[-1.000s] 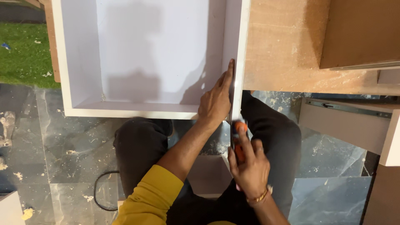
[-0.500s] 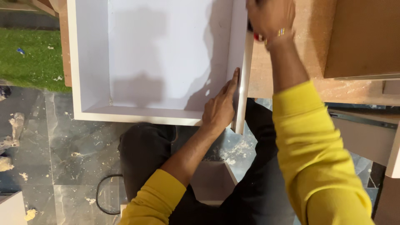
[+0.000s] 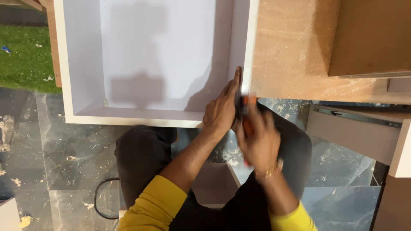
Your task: The person assembles a white wooden drawer by using a handheld trimmer along the edges and applying a liquid substance from a bottle to the joints.
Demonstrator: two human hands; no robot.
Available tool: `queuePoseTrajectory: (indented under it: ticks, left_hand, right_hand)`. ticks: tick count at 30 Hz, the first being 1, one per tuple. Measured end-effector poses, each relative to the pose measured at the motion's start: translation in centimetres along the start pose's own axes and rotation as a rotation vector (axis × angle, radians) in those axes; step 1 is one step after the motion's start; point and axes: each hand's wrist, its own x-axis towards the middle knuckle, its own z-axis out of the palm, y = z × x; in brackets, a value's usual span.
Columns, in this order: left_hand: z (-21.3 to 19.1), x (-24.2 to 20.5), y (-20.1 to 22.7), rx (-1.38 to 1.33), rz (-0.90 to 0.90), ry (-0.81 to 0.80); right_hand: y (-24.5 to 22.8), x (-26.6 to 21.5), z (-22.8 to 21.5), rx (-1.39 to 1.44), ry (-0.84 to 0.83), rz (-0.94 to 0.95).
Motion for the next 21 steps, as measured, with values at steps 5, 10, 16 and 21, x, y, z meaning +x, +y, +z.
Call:
queuePoseTrajectory:
  ticks: [5, 10, 16, 21]
  left_hand:
    - [0.9, 0.1, -0.4, 0.028, 0.035, 0.046]
    - [0.6, 0.1, 0.1, -0.004, -0.028, -0.041]
    - [1.0, 0.5, -1.0, 0.048, 0.057, 0.043]
    - [0.8, 0.3, -0.7, -0.032, -0.008, -0.034]
  right_hand:
    - [3.9, 20.8, 2.8, -0.104, 0.219, -0.296]
    - [2.3, 27.5, 1.7, 0.041, -0.138, 0.092]
    - [3.9, 18.8, 2.3, 0.014, 0.045, -0.187]
    - [-0.9, -5.4, -1.2, 0.066, 0.009, 0.0]
